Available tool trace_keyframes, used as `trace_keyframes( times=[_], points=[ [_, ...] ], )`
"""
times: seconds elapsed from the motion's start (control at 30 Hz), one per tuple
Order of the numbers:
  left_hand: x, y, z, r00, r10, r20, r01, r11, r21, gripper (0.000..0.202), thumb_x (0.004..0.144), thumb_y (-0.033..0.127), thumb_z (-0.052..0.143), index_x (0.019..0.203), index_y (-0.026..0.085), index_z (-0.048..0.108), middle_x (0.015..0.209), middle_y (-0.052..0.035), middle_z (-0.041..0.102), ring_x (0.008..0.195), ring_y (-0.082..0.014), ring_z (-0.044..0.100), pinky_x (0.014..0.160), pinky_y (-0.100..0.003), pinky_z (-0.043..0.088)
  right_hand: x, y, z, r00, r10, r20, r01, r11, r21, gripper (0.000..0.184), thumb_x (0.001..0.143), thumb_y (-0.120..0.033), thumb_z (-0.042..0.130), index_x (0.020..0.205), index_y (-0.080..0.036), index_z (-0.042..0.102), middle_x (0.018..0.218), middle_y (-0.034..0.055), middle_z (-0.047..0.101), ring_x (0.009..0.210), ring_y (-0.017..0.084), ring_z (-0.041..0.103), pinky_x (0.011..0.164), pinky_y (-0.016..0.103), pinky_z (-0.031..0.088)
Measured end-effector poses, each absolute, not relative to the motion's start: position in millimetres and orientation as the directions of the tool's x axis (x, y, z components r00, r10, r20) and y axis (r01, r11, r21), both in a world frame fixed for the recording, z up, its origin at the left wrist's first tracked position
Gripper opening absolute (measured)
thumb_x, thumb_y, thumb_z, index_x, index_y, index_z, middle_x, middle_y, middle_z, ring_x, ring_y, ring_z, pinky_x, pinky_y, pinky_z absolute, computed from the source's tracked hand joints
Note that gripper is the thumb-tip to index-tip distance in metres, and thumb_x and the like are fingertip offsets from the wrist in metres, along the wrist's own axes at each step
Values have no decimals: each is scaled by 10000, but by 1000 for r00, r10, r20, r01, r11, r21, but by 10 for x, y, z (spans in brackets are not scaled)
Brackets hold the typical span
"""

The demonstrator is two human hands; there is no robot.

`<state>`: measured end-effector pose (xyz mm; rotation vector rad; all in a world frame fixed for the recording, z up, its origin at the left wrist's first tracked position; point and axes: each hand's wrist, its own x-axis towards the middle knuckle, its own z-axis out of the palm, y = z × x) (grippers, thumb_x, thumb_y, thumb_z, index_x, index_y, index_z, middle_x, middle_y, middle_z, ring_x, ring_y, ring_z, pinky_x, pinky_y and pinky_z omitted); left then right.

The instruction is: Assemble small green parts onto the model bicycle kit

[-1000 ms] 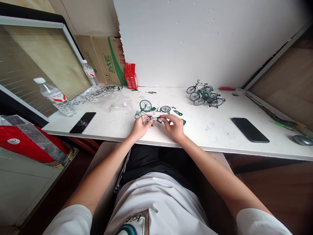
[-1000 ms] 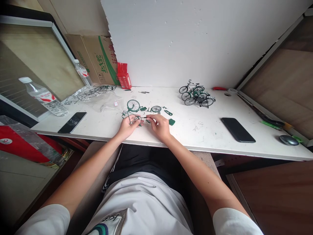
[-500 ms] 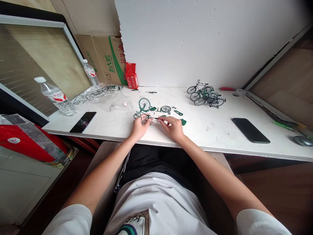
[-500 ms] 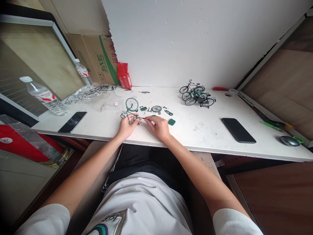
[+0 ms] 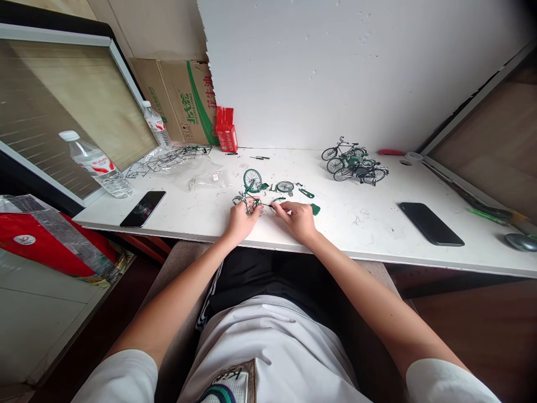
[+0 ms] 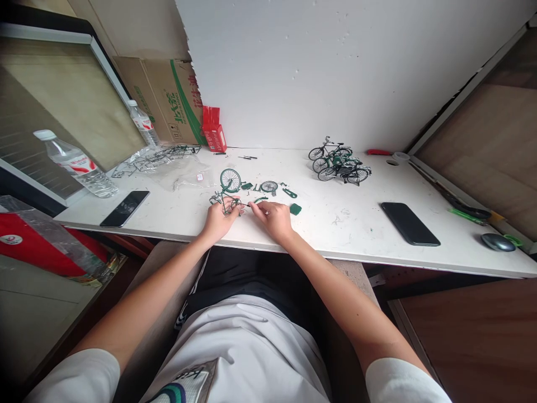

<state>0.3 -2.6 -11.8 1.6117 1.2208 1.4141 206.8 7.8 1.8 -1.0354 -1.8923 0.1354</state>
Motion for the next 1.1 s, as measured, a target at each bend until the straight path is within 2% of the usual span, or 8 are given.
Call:
trace_keyframes(
  times=[0.1, 0.17, 0.4, 0.57, 0.63, 0.9, 1.0, 1.1],
  points=[
    [2, -35, -117, -13, 926, 377, 273, -359, 892, 293, 942, 351, 739, 1193, 202, 717, 1038, -111, 823, 936, -254, 804, 946, -386, 607, 2069, 84, 17, -226, 723, 653, 618, 624, -477, 693, 1094, -659, 439, 589, -225, 632, 524, 31, 663, 476, 159, 588, 543, 318, 403],
    [8, -44, -114, 4, 928, 374, 306, -357, 883, 279, 954, 349, 719, 1196, 208, 722, 1037, -111, 822, 956, -260, 802, 948, -393, 609, 2070, 93, 20, -226, 734, 640, 634, 610, -475, 715, 1109, -660, 382, 562, -233, 555, 501, 29, 612, 468, 159, 558, 546, 322, 375],
    [47, -84, -88, 19, 926, 378, 388, -355, 851, 293, 937, 333, 740, 1204, 213, 729, 1106, -139, 812, 1069, -299, 784, 1005, -443, 600, 2073, 112, 48, -295, 807, 512, 701, 546, -458, 601, 1135, -632, 235, 749, -260, 506, 612, 30, 611, 522, 205, 546, 544, 335, 295],
    [39, -69, -113, 15, 912, 410, 400, -381, 834, 268, 936, 302, 738, 1191, 220, 740, 1157, -145, 803, 1067, -299, 780, 1010, -444, 603, 2075, 87, 59, -333, 832, 443, 678, 538, -501, 352, 1134, -515, 298, 1055, -255, 522, 769, 39, 697, 636, 261, 629, 581, 344, 366],
    [31, -57, -130, 15, 909, 416, 399, -387, 831, 261, 937, 297, 739, 1186, 220, 742, 1168, -146, 801, 1057, -295, 782, 993, -434, 612, 2075, 86, 59, -354, 826, 439, 659, 553, -509, 271, 1119, -468, 335, 1114, -249, 495, 852, 59, 721, 688, 272, 655, 602, 353, 402],
    [28, -51, -146, 18, 917, 398, 476, -358, 803, 253, 974, 291, 705, 1208, 196, 719, 1060, -126, 818, 983, -256, 801, 944, -386, 636, 2078, 74, 61, -398, 807, 435, 568, 590, -574, 227, 1113, -467, 396, 1096, -253, 472, 1052, 108, 754, 869, 272, 707, 710, 351, 477],
    [33, -64, -135, 11, 909, 417, 515, -363, 777, 251, 975, 280, 703, 1211, 197, 720, 1113, -138, 815, 1033, -271, 796, 959, -399, 637, 2085, 82, 54, -381, 813, 441, 555, 582, -594, 217, 1111, -461, 423, 1067, -257, 483, 1042, 94, 759, 876, 263, 709, 734, 340, 471],
    [41, -76, -124, 9, 903, 429, 533, -367, 762, 244, 974, 265, 703, 1208, 201, 721, 1139, -140, 813, 1065, -282, 791, 973, -407, 638, 2081, 91, 49, -367, 826, 428, 586, 563, -584, 231, 1107, -471, 453, 1033, -257, 500, 981, 72, 755, 800, 245, 687, 709, 324, 435]
  ],
)
